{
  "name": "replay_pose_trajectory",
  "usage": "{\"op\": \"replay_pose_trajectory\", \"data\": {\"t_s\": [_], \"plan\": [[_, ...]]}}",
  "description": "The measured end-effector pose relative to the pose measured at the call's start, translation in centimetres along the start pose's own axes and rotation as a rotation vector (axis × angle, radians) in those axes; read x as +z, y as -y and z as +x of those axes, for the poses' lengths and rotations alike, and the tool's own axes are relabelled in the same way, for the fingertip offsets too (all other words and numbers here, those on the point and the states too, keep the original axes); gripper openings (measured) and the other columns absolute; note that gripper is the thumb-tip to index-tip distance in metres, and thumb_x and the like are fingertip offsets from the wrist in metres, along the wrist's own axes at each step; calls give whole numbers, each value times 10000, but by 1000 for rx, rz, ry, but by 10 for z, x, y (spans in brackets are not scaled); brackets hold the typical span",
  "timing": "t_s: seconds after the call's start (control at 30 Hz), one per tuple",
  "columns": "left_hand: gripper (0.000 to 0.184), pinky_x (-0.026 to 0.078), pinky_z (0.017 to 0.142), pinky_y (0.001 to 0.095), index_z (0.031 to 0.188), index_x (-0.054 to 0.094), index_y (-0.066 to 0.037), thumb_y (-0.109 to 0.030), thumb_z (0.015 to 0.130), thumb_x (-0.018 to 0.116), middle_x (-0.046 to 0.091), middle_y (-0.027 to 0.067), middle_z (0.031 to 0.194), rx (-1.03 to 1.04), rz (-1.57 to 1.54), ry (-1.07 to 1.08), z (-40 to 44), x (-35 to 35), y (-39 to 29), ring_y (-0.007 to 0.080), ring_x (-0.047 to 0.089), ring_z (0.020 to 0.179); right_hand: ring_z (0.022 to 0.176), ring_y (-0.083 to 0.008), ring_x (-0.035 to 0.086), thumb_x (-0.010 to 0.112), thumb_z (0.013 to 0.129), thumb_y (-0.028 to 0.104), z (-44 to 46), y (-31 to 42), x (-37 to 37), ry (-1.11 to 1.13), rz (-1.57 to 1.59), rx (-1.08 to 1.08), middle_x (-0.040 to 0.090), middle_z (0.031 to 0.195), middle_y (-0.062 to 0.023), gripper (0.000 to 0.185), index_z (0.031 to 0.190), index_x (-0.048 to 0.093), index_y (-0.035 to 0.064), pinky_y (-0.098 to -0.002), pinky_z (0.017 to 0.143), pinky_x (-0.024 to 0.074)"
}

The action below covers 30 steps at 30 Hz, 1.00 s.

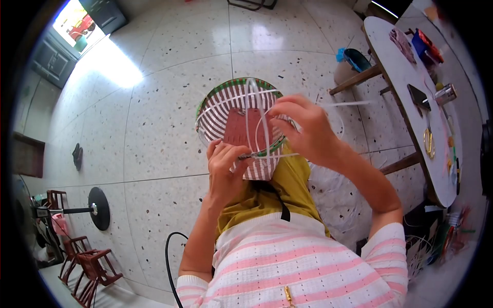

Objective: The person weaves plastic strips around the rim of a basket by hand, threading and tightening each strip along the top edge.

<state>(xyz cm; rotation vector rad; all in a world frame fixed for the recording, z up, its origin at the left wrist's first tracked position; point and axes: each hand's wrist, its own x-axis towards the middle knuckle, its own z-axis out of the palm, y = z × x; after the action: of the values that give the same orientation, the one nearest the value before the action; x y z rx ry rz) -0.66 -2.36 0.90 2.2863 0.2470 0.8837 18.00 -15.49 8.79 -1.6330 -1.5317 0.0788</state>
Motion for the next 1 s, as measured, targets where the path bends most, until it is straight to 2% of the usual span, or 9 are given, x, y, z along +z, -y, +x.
{"op": "replay_pose_trajectory", "data": {"t_s": [0.07,0.2,0.27,0.47,0.7,0.83,0.9,0.93,1.0], "plan": [[161,382,986,414,918,692,-60,-66,767,747,685,55,828,12,-27,0,1,0,3,256,616,827,843,-305,621,731,795,-6,-12,15,-13,-291,-219,-279,653,956,-171,193,973,658,-31,-380,723,510],[124,367,966,379,935,709,-49,-55,816,742,706,59,856,-7,-47,41,3,-3,6,228,627,858,781,-280,629,762,777,-28,-51,39,-7,-278,-243,-303,651,927,-140,200,944,654,-22,-378,683,516],[113,368,947,372,927,711,-48,-60,819,741,706,56,850,-6,-55,50,3,-4,6,222,627,853,722,-269,630,775,790,-6,-73,35,13,-60,34,-45,649,904,-135,221,968,647,-30,-352,640,517],[102,357,921,353,900,717,-56,-26,805,735,703,34,837,-42,-47,53,4,0,6,196,627,827,665,-184,624,766,850,41,-78,21,61,-143,153,247,650,830,-112,218,1025,651,-21,-288,598,504],[131,353,926,348,890,717,-66,-12,777,754,699,24,827,-68,-55,31,7,2,4,186,621,814,644,-183,624,699,905,21,-59,15,58,-243,82,-45,655,824,-125,93,974,653,-20,-298,573,490],[111,355,929,352,866,716,-69,-17,779,760,696,15,813,-87,-74,6,4,4,4,186,617,811,605,-93,566,694,909,23,-41,76,-32,-423,624,194,661,808,-81,54,903,652,56,-213,490,439],[104,354,932,352,861,717,-70,-20,782,761,697,13,811,-86,-78,-4,5,4,3,186,616,810,585,-99,517,589,983,61,-34,74,-77,-417,471,-284,538,836,-29,25,991,584,84,-217,459,421],[97,353,935,353,856,717,-71,-23,785,762,698,11,809,-86,-82,-10,5,4,3,185,614,808,576,-143,517,552,1015,129,-57,75,-124,-154,1403,13,499,865,-48,108,927,541,68,-251,431,436],[97,352,935,352,856,718,-73,-26,784,764,699,10,809,-82,-81,-19,4,5,3,185,614,807,560,-193,526,521,1044,252,-29,91,-142,44,1444,-189,511,855,-81,232,918,504,57,-269,419,453]]}}
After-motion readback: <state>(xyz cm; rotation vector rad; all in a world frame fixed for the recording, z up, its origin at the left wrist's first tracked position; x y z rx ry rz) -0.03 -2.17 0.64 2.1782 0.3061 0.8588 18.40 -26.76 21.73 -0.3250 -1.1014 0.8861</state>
